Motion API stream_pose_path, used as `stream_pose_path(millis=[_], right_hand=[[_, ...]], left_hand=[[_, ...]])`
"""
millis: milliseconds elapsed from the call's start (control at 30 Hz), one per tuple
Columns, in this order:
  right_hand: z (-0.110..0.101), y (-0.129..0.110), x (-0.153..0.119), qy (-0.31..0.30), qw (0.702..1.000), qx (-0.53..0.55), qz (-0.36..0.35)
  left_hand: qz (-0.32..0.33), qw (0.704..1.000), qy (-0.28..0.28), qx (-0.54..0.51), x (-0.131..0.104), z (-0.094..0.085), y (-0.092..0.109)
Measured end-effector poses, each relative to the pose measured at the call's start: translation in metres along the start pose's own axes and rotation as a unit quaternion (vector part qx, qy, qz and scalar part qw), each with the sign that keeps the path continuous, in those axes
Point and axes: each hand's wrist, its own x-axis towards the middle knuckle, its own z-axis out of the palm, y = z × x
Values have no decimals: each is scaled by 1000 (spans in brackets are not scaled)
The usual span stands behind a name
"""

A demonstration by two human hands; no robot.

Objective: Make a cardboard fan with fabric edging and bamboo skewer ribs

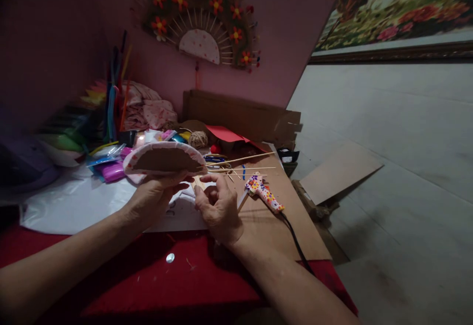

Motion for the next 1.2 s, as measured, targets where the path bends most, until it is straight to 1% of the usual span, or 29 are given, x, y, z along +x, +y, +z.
stream_pose_path(millis=[133,267,433,567,733,900,1033,1133,1200], right_hand=[[-1,4,2,51,997,-58,-25],[0,4,2,29,999,-31,0],[1,1,2,38,997,-62,-13],[0,-3,2,21,999,-43,3],[0,-1,1,48,996,-74,-9],[1,-2,0,14,998,-51,16],[1,-3,-1,22,997,-72,6],[0,-4,-1,3,998,-63,19],[0,-5,-1,0,998,-59,19]], left_hand=[[9,1000,8,6,1,0,-2],[17,1000,12,13,2,-1,-2],[21,999,17,17,2,-1,-3],[20,999,22,23,2,-1,-2],[24,999,25,19,2,0,-2],[21,999,24,17,2,0,-1],[17,999,35,25,0,1,-1],[14,999,38,16,-1,2,0],[14,999,40,13,-1,3,1]])
